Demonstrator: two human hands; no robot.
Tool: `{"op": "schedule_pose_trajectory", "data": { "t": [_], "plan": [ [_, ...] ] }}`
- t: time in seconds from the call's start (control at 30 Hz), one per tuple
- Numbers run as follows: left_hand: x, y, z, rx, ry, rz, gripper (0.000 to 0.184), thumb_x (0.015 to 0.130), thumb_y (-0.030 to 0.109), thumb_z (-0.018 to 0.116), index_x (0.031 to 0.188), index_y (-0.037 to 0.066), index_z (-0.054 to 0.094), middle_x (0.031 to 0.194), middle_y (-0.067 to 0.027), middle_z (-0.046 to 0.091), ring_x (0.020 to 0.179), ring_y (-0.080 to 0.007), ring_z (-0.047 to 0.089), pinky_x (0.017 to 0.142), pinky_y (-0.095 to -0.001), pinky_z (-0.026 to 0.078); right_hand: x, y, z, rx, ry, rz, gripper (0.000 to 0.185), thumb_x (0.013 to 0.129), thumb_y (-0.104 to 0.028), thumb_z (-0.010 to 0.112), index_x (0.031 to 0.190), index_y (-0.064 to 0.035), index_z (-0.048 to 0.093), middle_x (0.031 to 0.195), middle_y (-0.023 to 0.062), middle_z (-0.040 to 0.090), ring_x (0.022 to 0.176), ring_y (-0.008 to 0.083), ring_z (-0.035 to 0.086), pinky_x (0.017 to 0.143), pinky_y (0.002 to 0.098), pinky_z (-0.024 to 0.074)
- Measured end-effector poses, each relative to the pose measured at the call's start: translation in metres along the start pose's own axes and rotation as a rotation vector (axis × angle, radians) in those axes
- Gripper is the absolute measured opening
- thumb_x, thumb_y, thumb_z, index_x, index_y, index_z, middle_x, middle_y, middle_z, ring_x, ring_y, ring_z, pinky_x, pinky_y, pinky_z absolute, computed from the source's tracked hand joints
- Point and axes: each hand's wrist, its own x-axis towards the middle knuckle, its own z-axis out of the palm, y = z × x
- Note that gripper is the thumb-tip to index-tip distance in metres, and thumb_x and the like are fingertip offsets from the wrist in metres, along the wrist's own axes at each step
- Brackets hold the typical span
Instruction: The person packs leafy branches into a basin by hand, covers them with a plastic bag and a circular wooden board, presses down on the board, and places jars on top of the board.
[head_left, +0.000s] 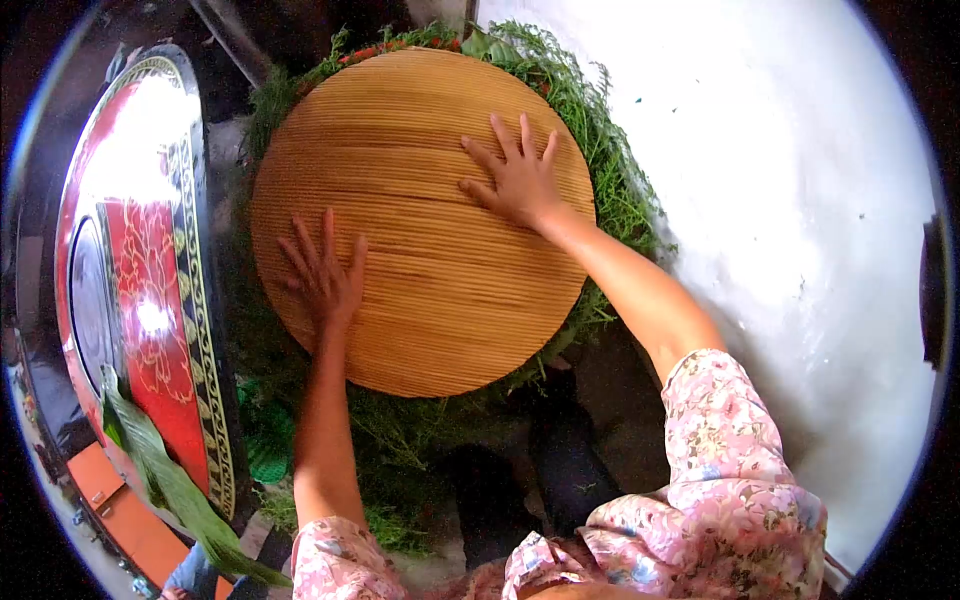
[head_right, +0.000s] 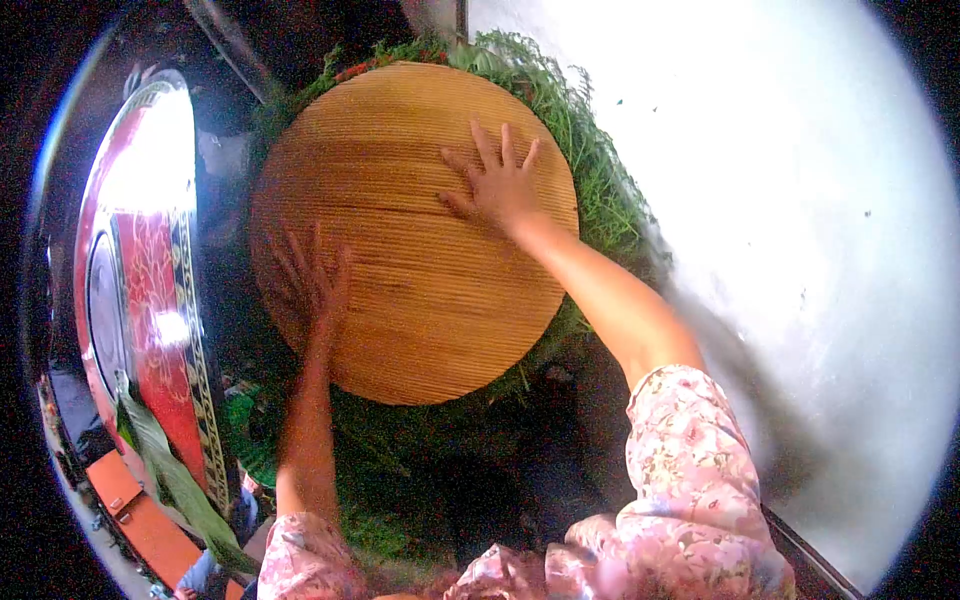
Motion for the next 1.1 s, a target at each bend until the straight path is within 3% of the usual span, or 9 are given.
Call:
{"op": "schedule_pose_trajectory", "data": {
  "t": [0.2,0.3,0.6,0.7,0.8,0.9,1.1],
  "plan": [
    [0.012,0.009,0.002,0.152,-0.137,-0.057,0.066,0.089,0.062,0.039,0.145,0.029,0.026,0.153,-0.0168,0.005,0.139,-0.0435,-0.003,0.097,-0.0751,0.004,0.013,0.001,0.006,0.031,-0.078,-0.016,0.066,0.086,-0.07,0.029,0.143,-0.0367,0.027,0.153,0.0113,0.01,0.139,0.0438,0.002,0.101,0.0718,0.0012],
    [0.017,0.02,-0.032,0.029,-0.206,-0.088,0.066,0.089,0.061,0.041,0.145,0.03,0.026,0.153,-0.016,0.006,0.139,-0.0434,-0.002,0.098,-0.0746,0.005,0.016,0.0,-0.004,0.016,-0.1,-0.013,0.065,0.087,-0.069,0.03,0.143,-0.0358,0.027,0.153,0.0122,0.011,0.138,0.0447,0.003,0.1,0.0723,0.0019],
    [0.015,0.019,-0.008,0.184,-0.136,-0.063,0.063,0.091,0.056,0.041,0.146,0.031,0.021,0.153,-0.0127,0.009,0.14,-0.0401,0.003,0.102,-0.0702,0.009,0.023,0.007,-0.001,0.116,-0.124,-0.017,0.067,0.083,-0.068,0.041,0.141,-0.0353,0.033,0.152,0.0136,0.012,0.137,0.0465,0.003,0.096,0.0768,0.001],
    [0.019,0.021,-0.015,0.302,-0.217,-0.07,0.061,0.092,0.055,0.038,0.146,0.032,0.02,0.153,-0.0119,0.01,0.14,-0.0381,0.005,0.102,-0.0704,0.008,0.028,0.01,-0.003,0.144,-0.153,0.004,0.069,0.082,-0.069,0.043,0.141,-0.0357,0.033,0.152,0.0133,0.011,0.138,0.0464,0.002,0.097,0.0765,-0.0004],
    [0.017,0.073,-0.037,0.341,-0.279,-0.357,0.062,0.093,0.055,0.034,0.147,0.029,0.018,0.154,-0.0115,0.009,0.141,-0.0359,0.004,0.104,-0.0684,0.007,0.03,0.012,-0.005,0.166,-0.152,0.011,0.069,0.081,-0.069,0.043,0.141,-0.0354,0.033,0.153,0.0129,0.009,0.138,0.0462,0.001,0.097,0.0765,0.0001],
    [-0.003,0.107,-0.014,0.223,-0.132,-0.477,0.065,0.094,0.056,0.032,0.148,0.025,0.016,0.154,-0.011,0.006,0.141,-0.0352,0.002,0.106,-0.0655,0.007,0.036,0.013,-0.012,0.144,-0.217,0.024,0.068,0.084,-0.069,0.036,0.142,-0.0352,0.029,0.153,0.0127,0.007,0.138,0.0459,0.001,0.098,0.0745,-0.0005],
    [0.012,0.113,-0.003,0.256,-0.174,-0.511,0.067,0.094,0.055,0.033,0.148,0.02,0.016,0.154,-0.0114,0.005,0.141,-0.0336,-0.001,0.108,-0.0632,0.007,0.038,0.012,-0.003,0.164,-0.293,0.025,0.067,0.085,-0.066,0.041,0.142,-0.0342,0.03,0.153,0.0142,0.007,0.138,0.0458,-0.001,0.098,0.0743,-0.0016]
  ]
}}
